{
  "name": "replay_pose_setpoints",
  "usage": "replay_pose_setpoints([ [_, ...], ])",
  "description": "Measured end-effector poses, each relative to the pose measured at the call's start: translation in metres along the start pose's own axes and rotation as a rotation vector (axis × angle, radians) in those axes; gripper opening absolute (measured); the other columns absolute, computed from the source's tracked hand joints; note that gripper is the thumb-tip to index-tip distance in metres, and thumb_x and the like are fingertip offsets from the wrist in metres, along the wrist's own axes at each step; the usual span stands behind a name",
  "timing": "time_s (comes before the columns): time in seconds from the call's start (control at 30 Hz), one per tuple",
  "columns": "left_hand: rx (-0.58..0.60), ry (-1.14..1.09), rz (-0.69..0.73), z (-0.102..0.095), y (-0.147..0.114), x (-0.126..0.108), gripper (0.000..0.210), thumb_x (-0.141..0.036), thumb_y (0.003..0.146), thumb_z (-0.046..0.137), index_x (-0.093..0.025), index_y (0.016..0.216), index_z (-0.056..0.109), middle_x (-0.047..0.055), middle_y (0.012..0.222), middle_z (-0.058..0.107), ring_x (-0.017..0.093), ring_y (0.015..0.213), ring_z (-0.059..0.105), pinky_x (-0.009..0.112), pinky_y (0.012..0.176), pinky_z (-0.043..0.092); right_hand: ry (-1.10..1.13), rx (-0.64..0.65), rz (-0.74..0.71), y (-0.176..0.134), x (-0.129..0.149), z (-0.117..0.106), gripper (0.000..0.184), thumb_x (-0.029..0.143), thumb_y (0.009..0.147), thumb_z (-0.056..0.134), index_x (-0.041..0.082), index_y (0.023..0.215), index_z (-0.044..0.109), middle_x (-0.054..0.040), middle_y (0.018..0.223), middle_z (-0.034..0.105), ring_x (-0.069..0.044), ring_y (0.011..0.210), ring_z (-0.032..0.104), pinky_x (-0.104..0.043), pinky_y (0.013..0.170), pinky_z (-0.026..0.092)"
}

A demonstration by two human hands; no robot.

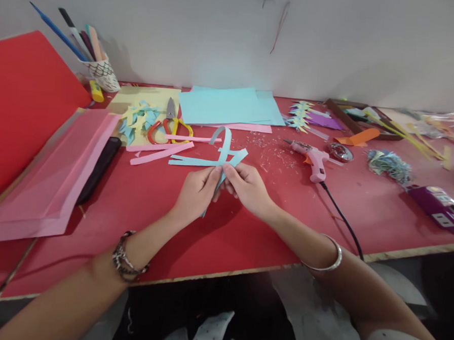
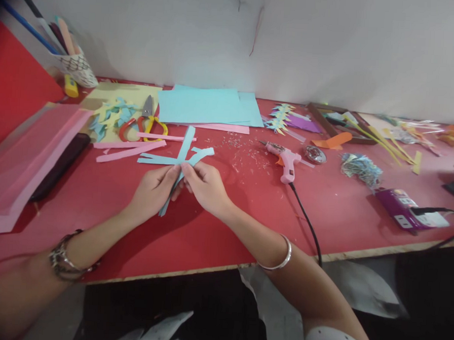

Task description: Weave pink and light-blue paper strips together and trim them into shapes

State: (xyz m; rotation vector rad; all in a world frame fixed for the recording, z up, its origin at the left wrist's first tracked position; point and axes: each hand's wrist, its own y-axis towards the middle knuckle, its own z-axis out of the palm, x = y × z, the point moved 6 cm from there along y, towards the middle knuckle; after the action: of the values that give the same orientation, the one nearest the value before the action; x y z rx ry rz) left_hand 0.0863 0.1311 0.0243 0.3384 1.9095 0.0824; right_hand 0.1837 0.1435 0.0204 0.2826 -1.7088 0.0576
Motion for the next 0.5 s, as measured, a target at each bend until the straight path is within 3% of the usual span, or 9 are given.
replay_pose_setpoints([
  [0.17, -0.089, -0.067, -0.115, -0.007, 0.001, 0.005, 0.035, -0.030, 0.087, 0.032, -0.020, 0.055, 0.042, -0.006, 0.039, 0.041, 0.007, 0.035, 0.039, 0.018, 0.040, 0.034, -0.002, -0.019, 0.011, 0.000, -0.001, -0.002, 0.040, 0.039, 0.082, 0.044, 0.018, 0.049, 0.039, 0.0076, 0.040, 0.038, -0.002, 0.036, 0.033, -0.019, 0.040, 0.028],
  [0.37, 0.078, -0.076, -0.064, 0.003, 0.003, 0.007, 0.033, -0.035, 0.085, 0.034, -0.018, 0.059, 0.046, -0.005, 0.043, 0.044, 0.007, 0.039, 0.041, 0.019, 0.042, 0.035, 0.077, -0.123, 0.012, 0.002, -0.001, -0.010, 0.040, 0.039, 0.083, 0.044, 0.018, 0.049, 0.037, 0.0079, 0.040, 0.037, -0.003, 0.037, 0.032, -0.019, 0.042, 0.029],
  [0.5, 0.101, -0.004, -0.062, 0.005, 0.003, 0.009, 0.034, -0.034, 0.085, 0.033, -0.018, 0.059, 0.047, -0.006, 0.043, 0.044, 0.007, 0.038, 0.041, 0.019, 0.042, 0.034, 0.084, -0.109, 0.017, 0.002, -0.001, -0.010, 0.039, 0.040, 0.083, 0.042, 0.019, 0.051, 0.036, 0.0077, 0.041, 0.038, -0.003, 0.038, 0.034, -0.019, 0.042, 0.030],
])
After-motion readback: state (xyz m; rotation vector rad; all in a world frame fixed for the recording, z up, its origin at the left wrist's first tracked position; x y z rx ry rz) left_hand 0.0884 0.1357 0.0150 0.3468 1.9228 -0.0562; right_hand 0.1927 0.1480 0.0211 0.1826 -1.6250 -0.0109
